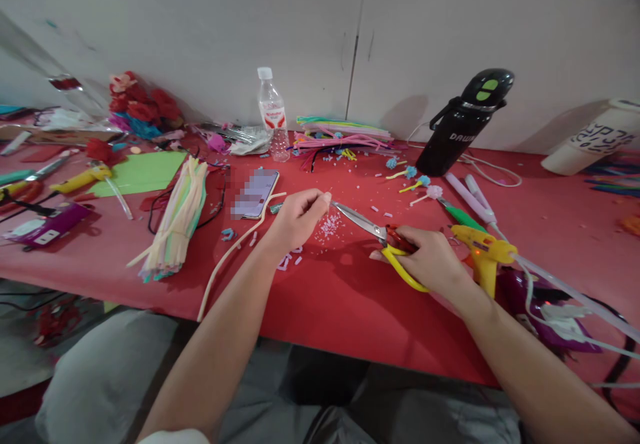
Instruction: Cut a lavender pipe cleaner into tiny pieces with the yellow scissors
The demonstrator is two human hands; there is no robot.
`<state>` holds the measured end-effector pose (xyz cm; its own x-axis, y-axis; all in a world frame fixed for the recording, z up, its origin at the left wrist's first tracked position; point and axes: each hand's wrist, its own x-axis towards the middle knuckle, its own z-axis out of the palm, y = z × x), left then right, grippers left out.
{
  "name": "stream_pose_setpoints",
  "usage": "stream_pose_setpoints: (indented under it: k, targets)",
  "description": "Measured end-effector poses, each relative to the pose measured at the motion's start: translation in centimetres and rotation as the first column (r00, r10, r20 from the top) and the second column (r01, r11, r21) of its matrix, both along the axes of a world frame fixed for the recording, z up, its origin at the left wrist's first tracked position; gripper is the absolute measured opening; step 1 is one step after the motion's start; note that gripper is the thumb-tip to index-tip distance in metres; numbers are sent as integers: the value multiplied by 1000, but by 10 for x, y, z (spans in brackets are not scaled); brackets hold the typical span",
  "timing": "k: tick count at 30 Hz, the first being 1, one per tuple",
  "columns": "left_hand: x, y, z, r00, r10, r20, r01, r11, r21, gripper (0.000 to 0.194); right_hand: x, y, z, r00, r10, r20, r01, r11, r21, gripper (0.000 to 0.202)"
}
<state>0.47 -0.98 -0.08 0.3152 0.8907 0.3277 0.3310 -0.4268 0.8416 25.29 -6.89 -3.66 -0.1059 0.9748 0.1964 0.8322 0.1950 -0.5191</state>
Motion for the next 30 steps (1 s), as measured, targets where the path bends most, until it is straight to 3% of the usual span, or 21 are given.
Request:
stream_pose_setpoints:
  k: [30]
  targets:
    - [-2,0,1,1000,-10,14,10,1000,22,33,1,0,5,1000,29,-10,-29,999,-17,57]
